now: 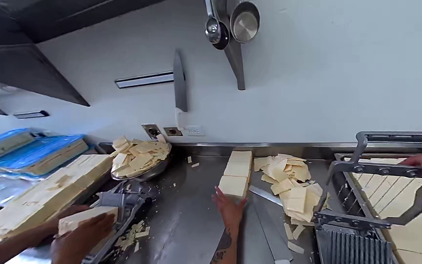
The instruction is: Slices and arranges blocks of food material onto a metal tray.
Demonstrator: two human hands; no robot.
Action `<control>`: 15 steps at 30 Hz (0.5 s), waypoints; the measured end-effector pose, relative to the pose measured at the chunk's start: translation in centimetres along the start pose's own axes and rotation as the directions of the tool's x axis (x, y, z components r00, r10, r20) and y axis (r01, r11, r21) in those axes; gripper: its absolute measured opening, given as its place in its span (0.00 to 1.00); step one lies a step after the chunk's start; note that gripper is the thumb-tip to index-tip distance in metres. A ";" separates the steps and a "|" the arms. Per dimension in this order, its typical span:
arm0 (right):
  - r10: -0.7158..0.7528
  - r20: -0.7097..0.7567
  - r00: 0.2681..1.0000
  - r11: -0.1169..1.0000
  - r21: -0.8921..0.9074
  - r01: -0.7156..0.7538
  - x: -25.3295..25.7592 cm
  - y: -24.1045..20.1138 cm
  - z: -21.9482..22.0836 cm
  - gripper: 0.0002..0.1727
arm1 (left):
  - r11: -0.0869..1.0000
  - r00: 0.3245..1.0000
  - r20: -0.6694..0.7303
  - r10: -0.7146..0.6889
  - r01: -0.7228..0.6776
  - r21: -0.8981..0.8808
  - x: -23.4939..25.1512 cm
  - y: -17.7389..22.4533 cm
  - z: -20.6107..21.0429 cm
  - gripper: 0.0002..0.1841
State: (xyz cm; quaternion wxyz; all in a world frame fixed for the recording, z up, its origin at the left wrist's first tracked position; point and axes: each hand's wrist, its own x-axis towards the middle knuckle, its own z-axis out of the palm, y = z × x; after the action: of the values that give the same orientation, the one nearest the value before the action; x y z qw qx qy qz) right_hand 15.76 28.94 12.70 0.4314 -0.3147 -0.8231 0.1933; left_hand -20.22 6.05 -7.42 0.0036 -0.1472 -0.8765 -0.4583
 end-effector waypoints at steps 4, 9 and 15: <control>-0.043 -0.041 0.998 0.998 -0.044 0.041 0.0 1.3 0.2 0.34 | 0.999 0.998 -0.044 -0.045 0.046 0.019 2.0 -0.2 2.8 0.79; -0.028 -0.061 0.998 0.996 -0.085 0.022 -0.2 0.5 0.1 0.34 | 1.000 0.995 -0.101 -0.007 0.007 0.001 2.2 -0.8 2.3 0.74; -0.021 -0.030 0.999 0.996 -0.088 0.019 -0.3 -0.8 -0.2 0.32 | 0.762 0.975 0.137 -0.178 0.224 -0.607 0.2 -0.1 -2.7 0.39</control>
State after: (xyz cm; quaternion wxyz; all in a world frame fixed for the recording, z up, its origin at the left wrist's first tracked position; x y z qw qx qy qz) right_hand 15.78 28.17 13.05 0.4317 -0.3281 -0.8272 0.1477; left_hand -20.81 3.88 -5.95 -0.1249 -0.0616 -0.6880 -0.7122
